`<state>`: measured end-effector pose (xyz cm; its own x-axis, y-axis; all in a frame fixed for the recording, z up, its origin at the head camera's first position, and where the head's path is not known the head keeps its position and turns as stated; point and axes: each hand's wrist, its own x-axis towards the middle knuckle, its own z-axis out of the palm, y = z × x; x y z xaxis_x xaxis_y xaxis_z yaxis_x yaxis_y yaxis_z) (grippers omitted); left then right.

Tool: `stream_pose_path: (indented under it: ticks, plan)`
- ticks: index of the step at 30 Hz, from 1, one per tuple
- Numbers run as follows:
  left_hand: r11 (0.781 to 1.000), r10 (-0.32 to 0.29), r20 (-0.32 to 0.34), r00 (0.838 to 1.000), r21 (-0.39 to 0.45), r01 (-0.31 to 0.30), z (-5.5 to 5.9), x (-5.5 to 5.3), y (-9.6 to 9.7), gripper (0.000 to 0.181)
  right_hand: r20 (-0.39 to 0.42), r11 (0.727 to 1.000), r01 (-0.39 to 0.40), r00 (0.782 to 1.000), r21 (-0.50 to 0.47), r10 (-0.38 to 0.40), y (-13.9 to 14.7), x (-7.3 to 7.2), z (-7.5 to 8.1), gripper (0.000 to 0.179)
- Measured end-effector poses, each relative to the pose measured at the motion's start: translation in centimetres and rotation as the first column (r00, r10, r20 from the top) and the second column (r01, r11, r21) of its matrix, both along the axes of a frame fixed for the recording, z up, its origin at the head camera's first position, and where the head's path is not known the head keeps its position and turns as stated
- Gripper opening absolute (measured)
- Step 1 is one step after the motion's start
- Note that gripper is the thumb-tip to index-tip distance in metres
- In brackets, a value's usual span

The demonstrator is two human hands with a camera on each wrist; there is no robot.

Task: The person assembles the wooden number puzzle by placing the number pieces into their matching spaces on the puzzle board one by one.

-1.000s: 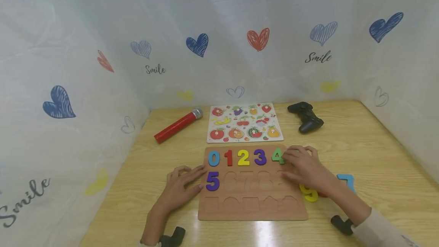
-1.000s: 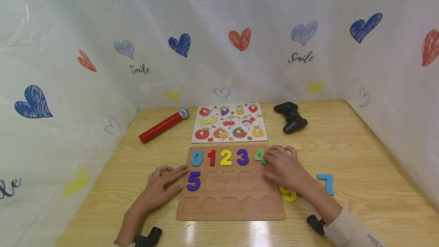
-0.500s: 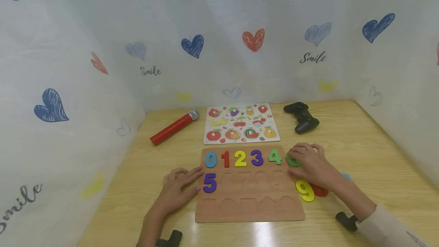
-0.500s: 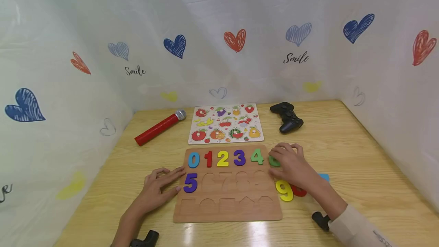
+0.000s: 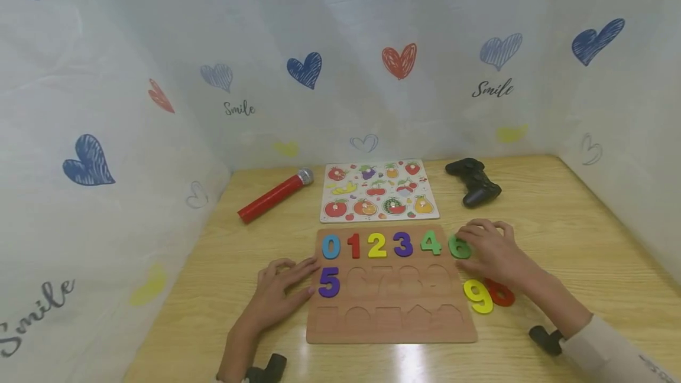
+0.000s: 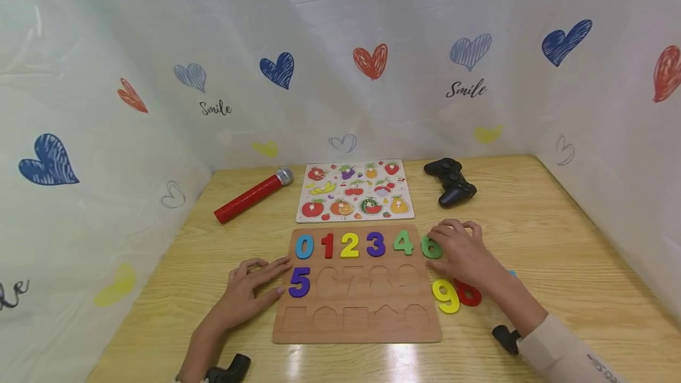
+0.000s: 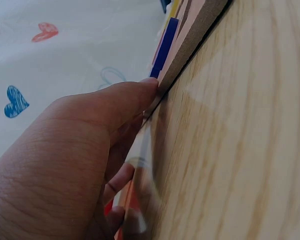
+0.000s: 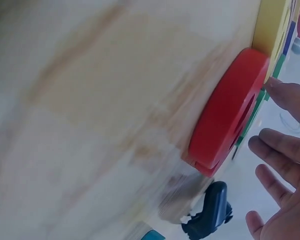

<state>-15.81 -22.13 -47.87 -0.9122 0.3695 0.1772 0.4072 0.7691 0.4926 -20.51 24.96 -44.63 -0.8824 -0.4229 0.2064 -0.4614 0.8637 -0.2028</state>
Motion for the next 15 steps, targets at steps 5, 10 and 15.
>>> stream_pose_path:
  ticks: [5,10,15]
  plan:
    - [1.0,0.01,0.016,1.0,-0.014,-0.009,0.04,-0.01,0.04,0.048,-0.003,1.0,-0.007,1.0,0.002,0.007,0.43,-0.25,-0.06,0.053]
    - [1.0,0.01,0.004,1.0,-0.015,-0.01,0.0,0.0,-0.02,0.049,0.009,1.0,-0.008,1.0,0.001,0.008,0.65,-0.47,-0.03,0.053]
    - [1.0,0.004,-0.01,1.0,-0.019,-0.004,0.0,-0.04,-0.01,0.049,0.038,1.0,-0.004,0.999,-0.015,0.004,0.72,-0.65,-0.19,0.049]
